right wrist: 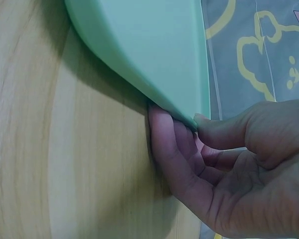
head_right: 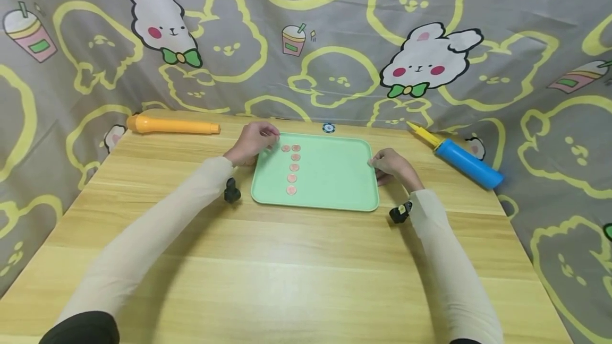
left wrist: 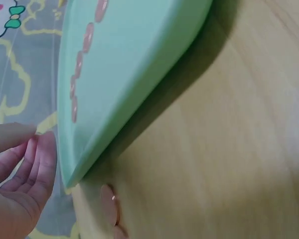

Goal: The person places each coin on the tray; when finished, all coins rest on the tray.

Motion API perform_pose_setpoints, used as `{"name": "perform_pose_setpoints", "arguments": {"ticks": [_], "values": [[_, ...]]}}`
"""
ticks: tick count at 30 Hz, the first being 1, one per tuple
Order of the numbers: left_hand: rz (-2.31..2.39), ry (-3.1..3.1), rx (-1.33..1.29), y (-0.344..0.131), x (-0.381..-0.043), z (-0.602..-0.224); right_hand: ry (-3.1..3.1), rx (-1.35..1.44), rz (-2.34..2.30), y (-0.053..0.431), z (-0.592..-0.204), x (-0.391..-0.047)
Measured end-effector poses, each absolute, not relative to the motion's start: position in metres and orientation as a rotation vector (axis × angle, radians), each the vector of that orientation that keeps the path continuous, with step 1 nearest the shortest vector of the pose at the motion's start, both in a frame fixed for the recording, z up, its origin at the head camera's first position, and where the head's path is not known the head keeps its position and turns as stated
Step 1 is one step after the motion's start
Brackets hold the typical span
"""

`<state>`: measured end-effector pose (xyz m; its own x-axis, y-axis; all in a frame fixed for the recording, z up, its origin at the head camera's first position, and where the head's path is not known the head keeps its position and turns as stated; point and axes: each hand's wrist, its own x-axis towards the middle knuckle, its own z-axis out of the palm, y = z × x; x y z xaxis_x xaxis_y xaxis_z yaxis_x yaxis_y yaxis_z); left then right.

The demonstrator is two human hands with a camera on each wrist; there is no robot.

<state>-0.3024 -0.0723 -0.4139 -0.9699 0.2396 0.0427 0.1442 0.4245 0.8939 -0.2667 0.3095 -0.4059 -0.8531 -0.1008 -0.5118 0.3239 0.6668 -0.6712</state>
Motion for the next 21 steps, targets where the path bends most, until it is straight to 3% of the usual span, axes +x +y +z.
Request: {"name": "perform_pose_setpoints", "arguments": {"ticks": [21], "values": [[1.674,2.554,0.391,-0.138,-0.284,-0.405,2.354,0.170,-1.102,0.313,-0.406,-0.266]]}}
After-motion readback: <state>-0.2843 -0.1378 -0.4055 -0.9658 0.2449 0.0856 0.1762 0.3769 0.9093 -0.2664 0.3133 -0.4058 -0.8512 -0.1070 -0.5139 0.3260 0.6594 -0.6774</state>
